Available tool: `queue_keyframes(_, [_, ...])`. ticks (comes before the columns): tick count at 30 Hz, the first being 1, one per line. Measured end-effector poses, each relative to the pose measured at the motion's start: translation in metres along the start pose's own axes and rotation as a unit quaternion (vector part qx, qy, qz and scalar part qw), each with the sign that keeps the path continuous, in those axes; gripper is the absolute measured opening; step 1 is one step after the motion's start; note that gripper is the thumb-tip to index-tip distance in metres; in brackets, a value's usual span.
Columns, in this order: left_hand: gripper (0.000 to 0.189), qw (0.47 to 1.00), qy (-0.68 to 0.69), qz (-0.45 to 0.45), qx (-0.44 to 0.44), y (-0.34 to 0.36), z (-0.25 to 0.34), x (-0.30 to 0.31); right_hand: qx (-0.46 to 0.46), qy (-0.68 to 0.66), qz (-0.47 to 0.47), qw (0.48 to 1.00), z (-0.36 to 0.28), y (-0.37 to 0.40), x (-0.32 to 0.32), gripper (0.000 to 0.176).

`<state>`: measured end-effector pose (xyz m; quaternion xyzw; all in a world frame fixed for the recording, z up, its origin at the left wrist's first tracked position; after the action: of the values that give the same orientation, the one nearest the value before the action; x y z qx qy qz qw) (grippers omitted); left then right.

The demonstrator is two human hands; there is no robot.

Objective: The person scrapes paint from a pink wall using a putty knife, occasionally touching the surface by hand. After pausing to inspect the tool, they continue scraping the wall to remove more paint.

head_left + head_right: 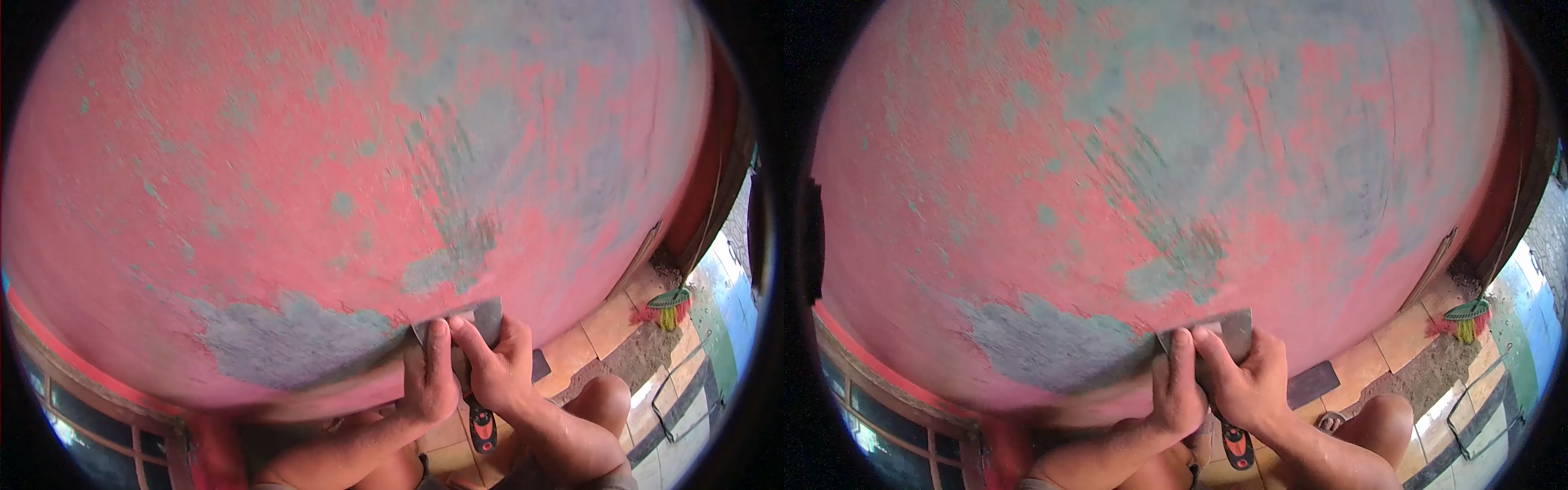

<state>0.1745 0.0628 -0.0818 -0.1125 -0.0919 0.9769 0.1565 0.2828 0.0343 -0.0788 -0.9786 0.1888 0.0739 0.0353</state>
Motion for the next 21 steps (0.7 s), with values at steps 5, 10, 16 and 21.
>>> queue_keyframes(5, [0.043, 0.996, 0.071, 0.007, 0.045, 0.002, 0.008, -0.004, 0.016, -0.014, -0.001, 1.0, -0.015, 0.004, -0.002, 0.024])
queue_keyframes(10, [0.043, 0.999, 0.028, 0.038, 0.012, 0.002, -0.002, 0.002, -0.003, 0.01, -0.001, 1.0, -0.013, 0.003, -0.001, 0.021])
queue_keyframes(16, [0.038, 0.996, 0.075, 0.031, 0.047, 0.002, 0.004, -0.003, 0.008, -0.009, 0.001, 1.0, -0.015, 0.005, -0.002, 0.023])
queue_keyframes(21, [0.039, 0.995, 0.067, 0.041, 0.058, 0.003, -0.005, 0.001, -0.022, 0.002, 0.002, 1.0, -0.004, 0.0, 0.0, 0.025])
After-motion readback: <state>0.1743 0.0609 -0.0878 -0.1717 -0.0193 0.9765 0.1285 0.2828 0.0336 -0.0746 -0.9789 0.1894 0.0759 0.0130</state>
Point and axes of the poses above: each hand's wrist, its own y-axis away from the middle knuckle, its own x-axis out of the back of the hand, z = x × y, the point moved 7 cm from there along -y, towards the middle knuckle, and after that the axes turned 8 degrees about y, right-handed, at the moved point
